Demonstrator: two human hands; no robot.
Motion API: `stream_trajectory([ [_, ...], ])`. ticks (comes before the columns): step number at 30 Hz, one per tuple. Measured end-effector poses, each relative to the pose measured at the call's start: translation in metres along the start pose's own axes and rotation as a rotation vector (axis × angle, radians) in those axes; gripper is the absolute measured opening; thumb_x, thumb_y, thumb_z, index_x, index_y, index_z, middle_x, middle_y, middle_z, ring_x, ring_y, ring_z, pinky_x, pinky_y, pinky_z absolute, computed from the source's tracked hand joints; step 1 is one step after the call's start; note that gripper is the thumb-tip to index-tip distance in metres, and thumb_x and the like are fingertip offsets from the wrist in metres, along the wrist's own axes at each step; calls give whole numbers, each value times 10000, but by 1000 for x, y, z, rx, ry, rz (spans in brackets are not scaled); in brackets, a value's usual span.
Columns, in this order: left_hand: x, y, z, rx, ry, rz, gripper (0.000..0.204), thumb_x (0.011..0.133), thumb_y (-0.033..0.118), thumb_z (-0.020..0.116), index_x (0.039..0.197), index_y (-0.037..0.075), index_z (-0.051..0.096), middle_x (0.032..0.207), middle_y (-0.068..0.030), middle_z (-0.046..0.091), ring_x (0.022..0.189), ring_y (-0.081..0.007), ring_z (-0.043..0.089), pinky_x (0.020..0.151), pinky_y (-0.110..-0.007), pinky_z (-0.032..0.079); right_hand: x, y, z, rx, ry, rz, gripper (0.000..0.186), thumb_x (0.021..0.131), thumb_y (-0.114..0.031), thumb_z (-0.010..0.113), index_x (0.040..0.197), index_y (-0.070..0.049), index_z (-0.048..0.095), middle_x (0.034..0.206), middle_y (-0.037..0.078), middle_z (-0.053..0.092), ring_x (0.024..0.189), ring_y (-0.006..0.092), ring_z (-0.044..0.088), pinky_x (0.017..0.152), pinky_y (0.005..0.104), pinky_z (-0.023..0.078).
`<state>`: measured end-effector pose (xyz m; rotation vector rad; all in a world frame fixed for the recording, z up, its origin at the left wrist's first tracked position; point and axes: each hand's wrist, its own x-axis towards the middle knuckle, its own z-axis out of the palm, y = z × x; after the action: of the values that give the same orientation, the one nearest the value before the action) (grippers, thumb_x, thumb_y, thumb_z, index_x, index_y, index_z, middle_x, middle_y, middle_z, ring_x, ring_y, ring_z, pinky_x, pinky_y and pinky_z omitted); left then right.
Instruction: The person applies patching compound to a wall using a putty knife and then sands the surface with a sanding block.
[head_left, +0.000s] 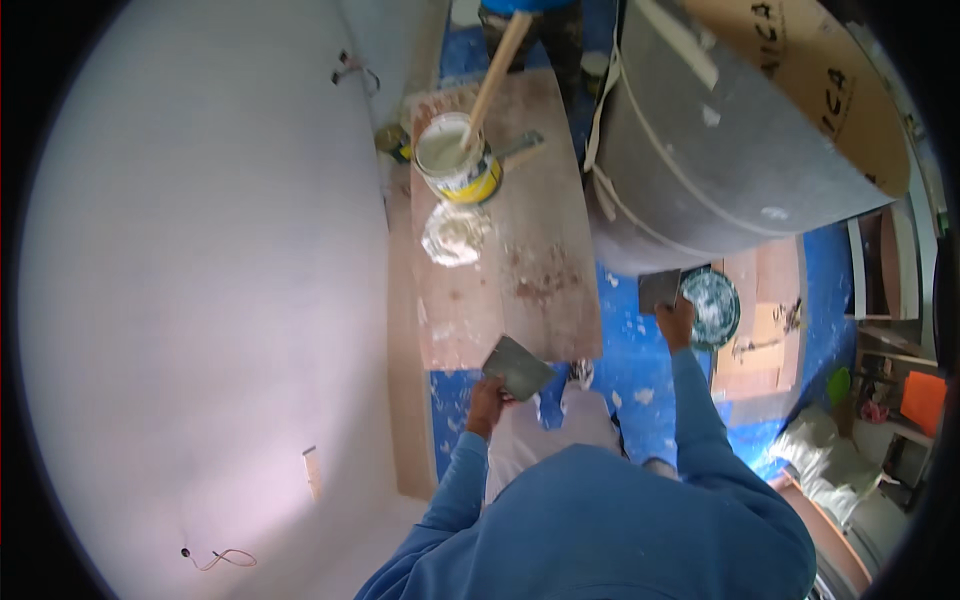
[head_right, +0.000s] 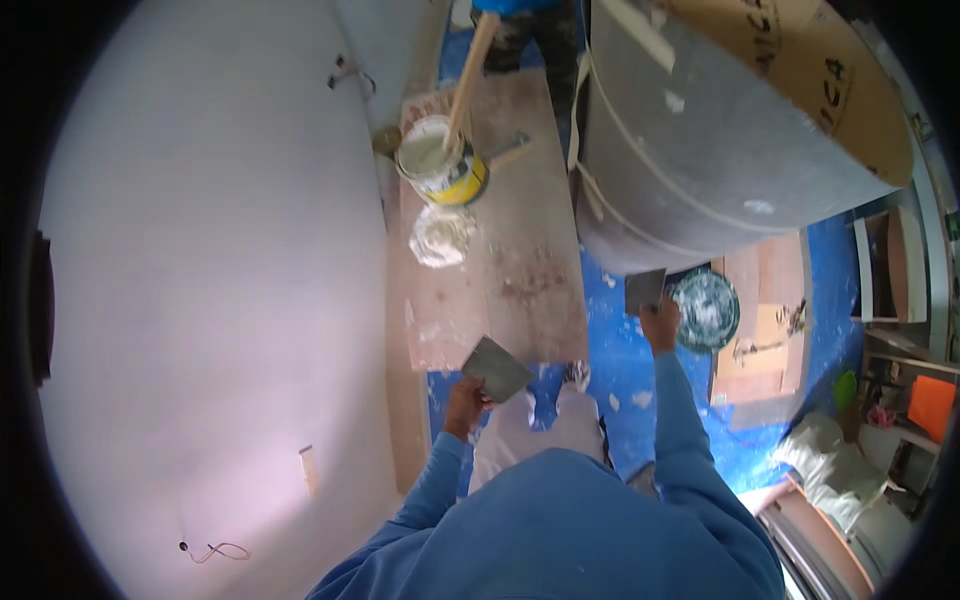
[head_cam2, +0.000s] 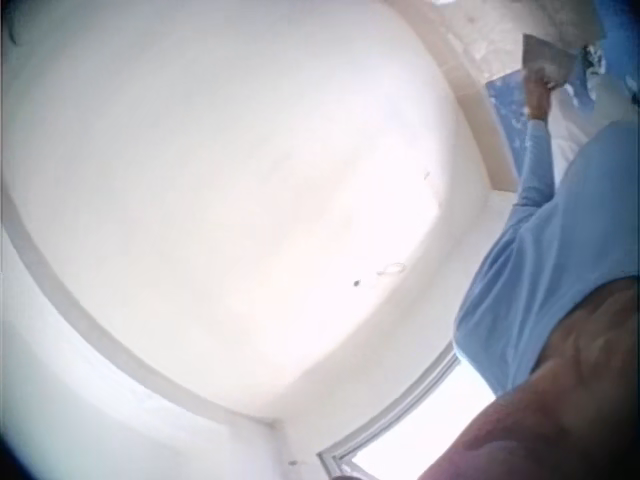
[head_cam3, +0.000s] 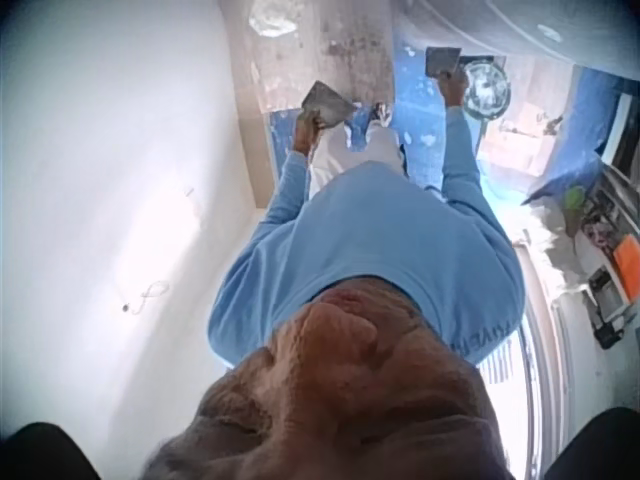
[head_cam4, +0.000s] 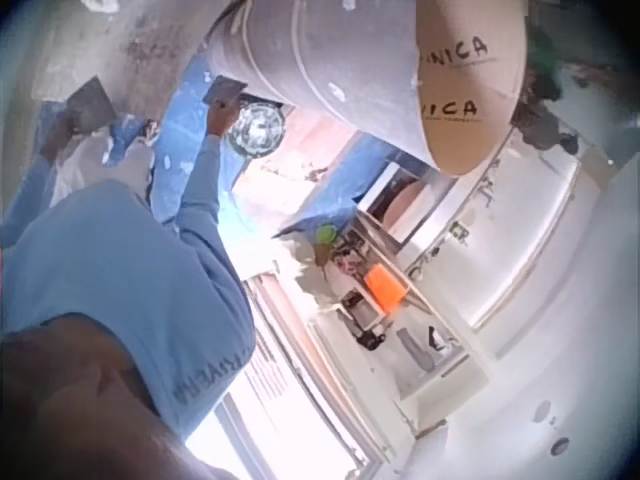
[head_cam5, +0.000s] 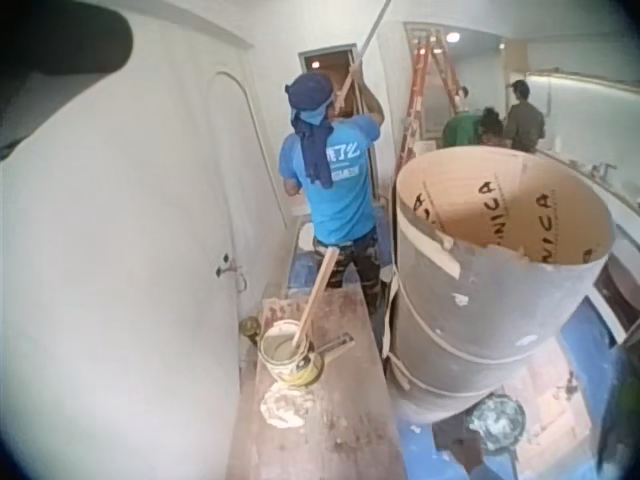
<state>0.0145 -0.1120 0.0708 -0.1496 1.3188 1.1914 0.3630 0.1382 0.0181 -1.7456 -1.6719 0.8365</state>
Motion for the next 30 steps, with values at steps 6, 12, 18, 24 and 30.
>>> stream_trajectory([
  [6,59,-23,78,-103,-185,89,205,917,58,485,1009,-41,639,850,-136,660,743,-249,639,590,-328,513,-50,-102,-44,223,-229,-123,297,794,-210,705,987,13,680,827,172,697,741,252,669,693,376,514],
  [12,8,32,207,190,-292,163,278,897,123,505,1127,-1,601,858,-112,660,629,-198,618,488,-333,506,-68,-75,-45,-289,-503,-484,371,702,4,599,1072,-13,603,969,219,621,927,402,608,780,475,512],
  [18,29,34,184,1580,179,897,351,866,196,597,1144,-15,557,781,-204,670,733,-371,674,593,-498,518,-60,-108,-59,-32,-299,-269,181,780,-115,598,902,17,622,819,240,627,765,425,604,697,465,487],
  [24,-31,43,203,1801,-229,937,418,751,126,630,1118,-26,500,747,-226,659,736,-419,664,658,-528,513,-38,-96,-19,379,-228,-106,180,815,-87,597,914,49,661,782,161,671,755,274,647,740,413,495],
  [30,-40,69,176,1606,-358,942,368,800,112,597,1132,-6,490,817,-244,666,761,-446,649,674,-523,512,-30,-89,18,210,80,-282,296,716,-67,613,979,56,671,737,174,666,745,337,650,752,424,495],
])
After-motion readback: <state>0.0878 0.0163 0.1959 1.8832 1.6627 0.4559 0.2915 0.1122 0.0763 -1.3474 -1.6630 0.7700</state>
